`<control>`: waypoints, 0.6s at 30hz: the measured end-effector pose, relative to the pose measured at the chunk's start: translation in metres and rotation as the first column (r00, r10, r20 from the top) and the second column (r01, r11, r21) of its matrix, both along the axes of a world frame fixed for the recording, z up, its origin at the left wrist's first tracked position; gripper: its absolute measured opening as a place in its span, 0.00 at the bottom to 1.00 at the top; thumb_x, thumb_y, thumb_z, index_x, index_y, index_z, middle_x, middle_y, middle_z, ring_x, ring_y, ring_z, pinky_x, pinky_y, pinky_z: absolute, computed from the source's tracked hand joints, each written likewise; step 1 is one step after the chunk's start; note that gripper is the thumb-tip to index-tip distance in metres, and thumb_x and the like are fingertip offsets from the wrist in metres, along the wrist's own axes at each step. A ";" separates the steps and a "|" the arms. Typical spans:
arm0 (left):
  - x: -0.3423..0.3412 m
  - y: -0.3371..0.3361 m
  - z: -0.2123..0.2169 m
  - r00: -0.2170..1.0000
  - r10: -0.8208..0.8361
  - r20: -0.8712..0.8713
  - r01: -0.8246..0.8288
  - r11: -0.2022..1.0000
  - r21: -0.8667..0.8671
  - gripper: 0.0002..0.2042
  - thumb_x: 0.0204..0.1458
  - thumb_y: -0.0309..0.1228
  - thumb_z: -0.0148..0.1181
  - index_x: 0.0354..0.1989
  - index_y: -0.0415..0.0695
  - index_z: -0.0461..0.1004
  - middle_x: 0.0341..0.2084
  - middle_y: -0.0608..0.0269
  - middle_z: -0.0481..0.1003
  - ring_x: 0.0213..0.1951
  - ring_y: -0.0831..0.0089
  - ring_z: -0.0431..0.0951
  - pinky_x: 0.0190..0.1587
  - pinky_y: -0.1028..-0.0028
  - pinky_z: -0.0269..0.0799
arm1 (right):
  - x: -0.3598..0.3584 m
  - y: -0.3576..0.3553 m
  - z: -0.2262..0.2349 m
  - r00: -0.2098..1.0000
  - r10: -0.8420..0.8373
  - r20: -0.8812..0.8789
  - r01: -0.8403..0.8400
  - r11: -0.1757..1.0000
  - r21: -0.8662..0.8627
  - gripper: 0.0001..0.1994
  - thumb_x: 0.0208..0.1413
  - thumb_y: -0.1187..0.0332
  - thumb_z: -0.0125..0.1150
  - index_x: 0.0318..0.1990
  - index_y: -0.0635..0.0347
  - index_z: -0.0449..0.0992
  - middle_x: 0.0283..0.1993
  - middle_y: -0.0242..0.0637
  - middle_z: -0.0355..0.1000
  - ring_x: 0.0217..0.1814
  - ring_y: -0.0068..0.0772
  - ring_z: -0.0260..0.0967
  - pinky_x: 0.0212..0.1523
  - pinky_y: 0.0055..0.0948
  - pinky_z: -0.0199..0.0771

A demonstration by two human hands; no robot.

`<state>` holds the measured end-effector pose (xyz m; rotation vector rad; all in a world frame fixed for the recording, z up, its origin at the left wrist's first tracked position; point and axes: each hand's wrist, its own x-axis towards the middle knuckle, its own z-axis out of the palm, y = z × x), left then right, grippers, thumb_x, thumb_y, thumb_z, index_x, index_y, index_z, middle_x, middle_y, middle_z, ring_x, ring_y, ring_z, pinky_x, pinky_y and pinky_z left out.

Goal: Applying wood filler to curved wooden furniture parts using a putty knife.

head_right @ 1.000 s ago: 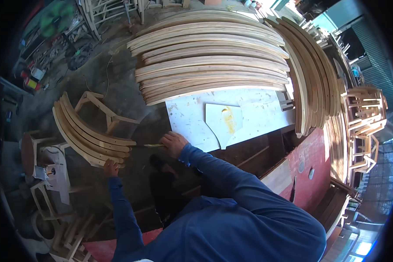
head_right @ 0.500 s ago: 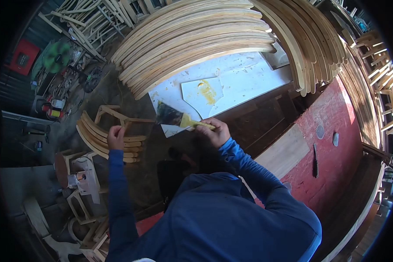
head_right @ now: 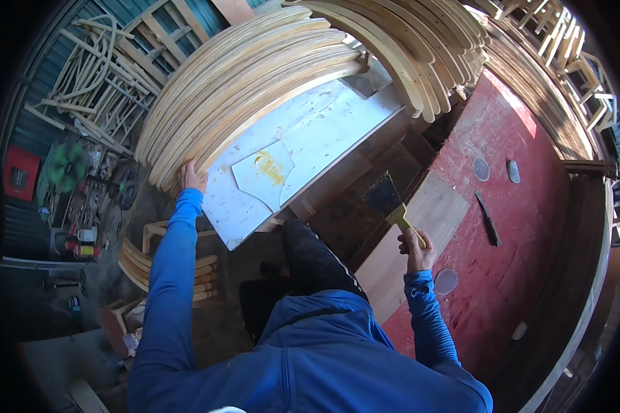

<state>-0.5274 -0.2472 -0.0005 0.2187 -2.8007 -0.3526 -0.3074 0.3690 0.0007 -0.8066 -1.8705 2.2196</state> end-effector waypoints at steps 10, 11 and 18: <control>-0.034 -0.017 0.068 0.947 0.229 -0.224 -0.263 0.956 -0.133 0.24 0.54 0.34 0.63 0.61 0.52 0.67 0.59 0.55 0.67 0.62 0.50 0.63 0.61 0.47 0.61 | 0.001 -0.006 -0.009 0.999 0.044 0.008 -0.044 0.999 0.002 0.17 0.62 0.61 0.66 0.48 0.67 0.79 0.32 0.39 0.80 0.25 0.23 0.73 0.27 0.20 0.73; -0.042 -0.025 0.078 0.958 0.220 -0.182 -0.252 0.952 -0.172 0.23 0.55 0.34 0.62 0.61 0.52 0.67 0.60 0.56 0.66 0.62 0.51 0.63 0.61 0.48 0.62 | -0.004 -0.007 -0.009 0.999 0.050 0.002 -0.050 0.999 0.006 0.17 0.62 0.61 0.66 0.49 0.67 0.79 0.32 0.39 0.80 0.25 0.24 0.73 0.27 0.20 0.73; -0.108 -0.069 0.114 0.971 0.187 -0.150 -0.203 0.973 -0.106 0.21 0.56 0.36 0.60 0.59 0.49 0.69 0.57 0.52 0.71 0.61 0.50 0.65 0.64 0.54 0.61 | -0.018 -0.015 -0.011 0.991 0.133 -0.020 -0.131 0.988 0.076 0.17 0.63 0.61 0.64 0.50 0.67 0.78 0.32 0.40 0.79 0.25 0.23 0.73 0.27 0.21 0.75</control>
